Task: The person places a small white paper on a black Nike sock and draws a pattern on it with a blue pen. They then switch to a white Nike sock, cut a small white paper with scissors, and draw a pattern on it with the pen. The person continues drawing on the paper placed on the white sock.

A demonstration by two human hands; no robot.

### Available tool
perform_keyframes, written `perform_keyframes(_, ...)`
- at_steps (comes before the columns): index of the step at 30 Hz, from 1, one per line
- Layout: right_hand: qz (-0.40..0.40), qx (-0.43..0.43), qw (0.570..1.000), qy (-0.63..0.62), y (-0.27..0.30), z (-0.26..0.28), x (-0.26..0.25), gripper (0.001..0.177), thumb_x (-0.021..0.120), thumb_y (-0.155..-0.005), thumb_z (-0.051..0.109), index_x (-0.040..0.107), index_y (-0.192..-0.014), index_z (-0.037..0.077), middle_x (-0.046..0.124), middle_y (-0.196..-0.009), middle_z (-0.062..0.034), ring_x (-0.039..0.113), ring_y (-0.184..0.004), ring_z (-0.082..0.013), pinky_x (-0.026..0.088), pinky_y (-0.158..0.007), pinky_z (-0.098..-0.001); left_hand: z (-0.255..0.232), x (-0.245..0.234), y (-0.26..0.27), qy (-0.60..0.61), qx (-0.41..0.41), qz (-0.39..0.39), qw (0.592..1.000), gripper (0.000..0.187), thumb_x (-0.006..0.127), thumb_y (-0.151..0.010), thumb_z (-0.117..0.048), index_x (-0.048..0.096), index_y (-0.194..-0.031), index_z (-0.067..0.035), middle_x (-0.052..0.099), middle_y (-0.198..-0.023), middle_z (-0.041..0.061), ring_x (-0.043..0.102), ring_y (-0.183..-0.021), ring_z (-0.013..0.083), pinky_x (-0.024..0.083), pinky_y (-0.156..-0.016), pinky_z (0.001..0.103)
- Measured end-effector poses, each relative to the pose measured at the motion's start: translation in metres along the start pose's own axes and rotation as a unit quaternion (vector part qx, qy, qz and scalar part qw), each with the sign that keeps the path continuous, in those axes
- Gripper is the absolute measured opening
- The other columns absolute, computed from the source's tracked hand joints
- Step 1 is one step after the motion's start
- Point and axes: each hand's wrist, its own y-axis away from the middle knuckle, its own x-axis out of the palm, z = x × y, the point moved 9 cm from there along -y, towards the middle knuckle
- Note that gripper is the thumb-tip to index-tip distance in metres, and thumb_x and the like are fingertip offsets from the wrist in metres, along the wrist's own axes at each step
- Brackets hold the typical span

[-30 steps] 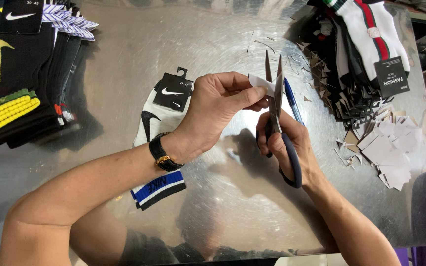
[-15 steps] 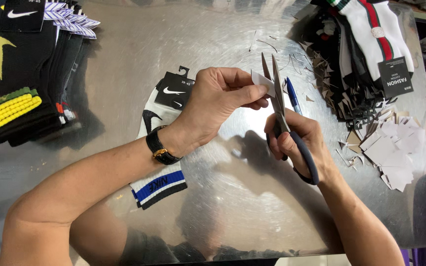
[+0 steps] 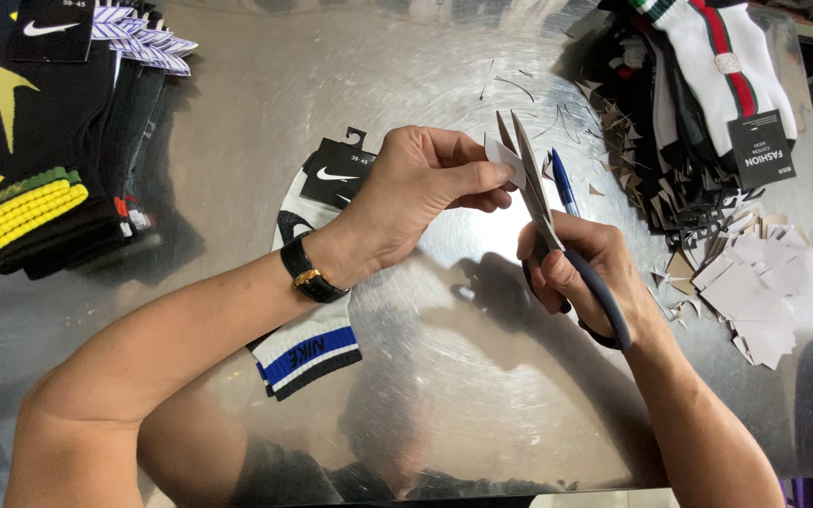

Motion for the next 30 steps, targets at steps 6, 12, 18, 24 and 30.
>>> perform_keyframes(6, -0.017, 0.066, 0.997, -0.047, 0.020, -0.019, 0.006, 0.059, 0.058, -0.093, 0.061, 0.065, -0.094, 0.003, 0.053, -0.056, 0.0022, 0.050, -0.042, -0.0086, 0.038, -0.036, -0.0237, 0.025, -0.003, -0.004, 0.016, -0.065, 0.013, 0.998, 0.010, 0.074, -0.092, -0.007, 0.074, -0.095, 0.002, 0.077, -0.088, 0.014, 0.078, -0.079, 0.0184, 0.067, -0.078, 0.030)
perform_keyframes(12, -0.107, 0.261, 0.958, 0.053, 0.077, -0.048, -0.024, 0.045, 0.060, -0.092, 0.045, 0.071, -0.094, 0.001, 0.055, -0.051, -0.0029, 0.048, -0.038, -0.0121, 0.035, -0.036, -0.0278, 0.035, 0.011, 0.005, -0.030, -0.110, 0.031, 0.993, 0.009, 0.077, -0.088, -0.006, 0.074, -0.091, 0.003, 0.077, -0.084, 0.014, 0.077, -0.074, 0.0165, 0.066, -0.071, 0.027)
perform_keyframes(18, -0.250, 0.296, 0.860, 0.333, 0.128, -0.039, -0.112, 0.054, 0.085, -0.077, 0.030, 0.071, -0.125, 0.009, 0.075, -0.082, -0.0132, 0.064, -0.061, -0.0195, 0.044, -0.050, -0.0335, 0.013, -0.011, 0.025, -0.239, -0.137, -0.009, 0.961, 0.011, 0.076, -0.086, -0.007, 0.070, -0.081, 0.000, 0.075, -0.074, 0.010, 0.071, -0.061, 0.0114, 0.057, -0.051, 0.023)
perform_keyframes(24, -0.156, 0.211, 0.829, 0.494, 0.110, -0.030, -0.107, 0.051, 0.076, -0.088, 0.029, 0.069, -0.135, 0.013, 0.075, -0.116, -0.0172, 0.075, -0.098, -0.0298, 0.060, -0.086, -0.0440, -0.003, -0.029, 0.052, -0.326, -0.107, -0.002, 0.939, 0.016, 0.074, -0.086, -0.008, 0.063, -0.075, -0.005, 0.070, -0.070, 0.003, 0.066, -0.059, 0.0070, 0.055, -0.051, 0.022)
perform_keyframes(30, -0.082, 0.122, 0.902, 0.407, 0.032, -0.001, -0.017, 0.070, 0.063, -0.093, 0.040, 0.041, -0.152, 0.011, 0.032, -0.163, -0.0169, 0.038, -0.143, -0.0365, 0.035, -0.112, -0.0537, 0.013, -0.029, 0.066, -0.351, -0.082, 0.024, 0.932, 0.020, 0.077, -0.090, -0.015, 0.063, -0.080, -0.005, 0.068, -0.070, 0.002, 0.064, -0.060, 0.0077, 0.055, -0.054, 0.023)
